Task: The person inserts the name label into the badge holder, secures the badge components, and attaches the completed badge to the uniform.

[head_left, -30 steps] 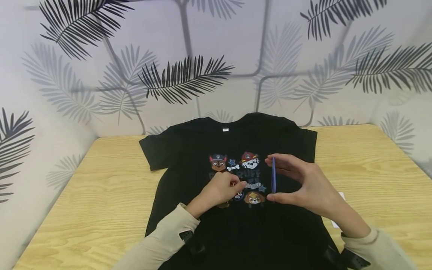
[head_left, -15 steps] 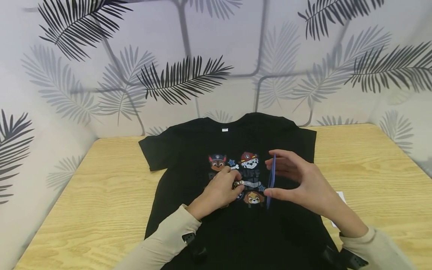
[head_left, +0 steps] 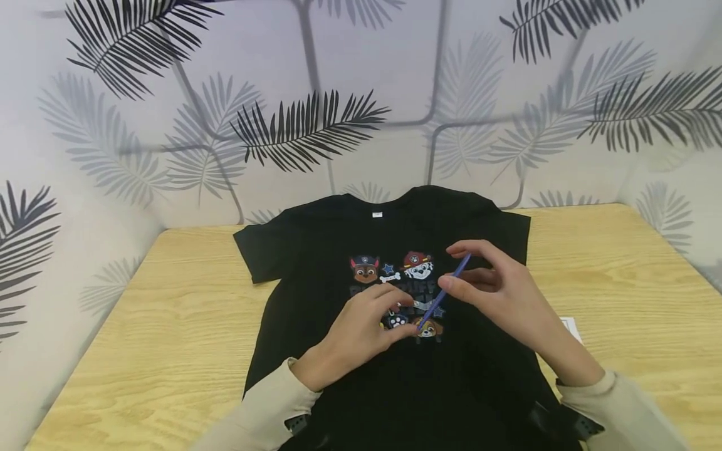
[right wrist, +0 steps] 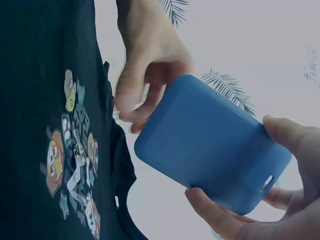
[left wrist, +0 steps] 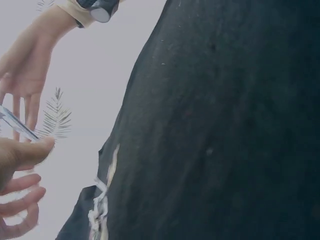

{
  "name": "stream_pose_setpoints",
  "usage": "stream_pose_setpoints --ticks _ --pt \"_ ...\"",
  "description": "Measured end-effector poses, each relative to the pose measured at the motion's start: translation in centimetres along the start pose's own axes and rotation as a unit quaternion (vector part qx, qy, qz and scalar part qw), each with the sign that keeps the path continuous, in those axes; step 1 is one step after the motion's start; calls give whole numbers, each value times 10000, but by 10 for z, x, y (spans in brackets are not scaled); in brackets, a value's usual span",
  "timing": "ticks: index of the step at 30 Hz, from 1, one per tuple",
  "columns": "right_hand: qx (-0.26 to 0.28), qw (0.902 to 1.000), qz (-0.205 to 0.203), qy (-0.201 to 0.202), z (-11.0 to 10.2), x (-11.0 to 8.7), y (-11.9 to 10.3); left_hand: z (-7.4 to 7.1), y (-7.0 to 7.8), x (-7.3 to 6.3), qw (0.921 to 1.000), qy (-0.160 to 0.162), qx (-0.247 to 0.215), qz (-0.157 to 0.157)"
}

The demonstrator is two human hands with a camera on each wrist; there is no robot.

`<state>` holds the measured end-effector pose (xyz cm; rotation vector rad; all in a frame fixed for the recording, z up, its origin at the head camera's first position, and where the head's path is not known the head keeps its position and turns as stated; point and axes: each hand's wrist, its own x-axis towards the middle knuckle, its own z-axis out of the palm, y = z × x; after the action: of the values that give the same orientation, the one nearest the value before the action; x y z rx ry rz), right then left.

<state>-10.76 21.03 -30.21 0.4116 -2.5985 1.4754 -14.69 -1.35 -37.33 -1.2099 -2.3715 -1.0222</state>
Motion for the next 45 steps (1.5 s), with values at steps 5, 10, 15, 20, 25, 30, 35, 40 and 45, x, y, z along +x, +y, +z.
stream_pose_setpoints --ticks 5,10,15,20,25,30,35,40,45 --pt "295 9995 80 62 2 3 1 -12 -1 -1 9930 596 -433 927" --pt "946 9955 -50 -53 4 5 2 -21 -3 3 9802 1069 -773 1476" --pt "1315 9898 -551 -39 5 6 4 -32 -1 6 9727 1551 -965 1428" --pt "1281 9880 -846 148 4 5 3 -49 2 10 9717 1789 -765 1336" --pt "1111 9908 -761 159 5 2 -4 -61 8 12 9757 1703 -1074 864" --pt "854 9942 -626 210 7 -1 -7 -66 14 10 9683 1471 -2014 149" --pt "762 9959 -364 315 9 -2 -9 -69 17 7 9624 1279 -2347 -478" --pt "893 9952 -254 313 11 -4 -8 -73 18 5 9531 1040 -2641 -1047" --pt "870 9957 -187 254 12 -5 -5 -75 18 4 9416 771 -2864 -1595"
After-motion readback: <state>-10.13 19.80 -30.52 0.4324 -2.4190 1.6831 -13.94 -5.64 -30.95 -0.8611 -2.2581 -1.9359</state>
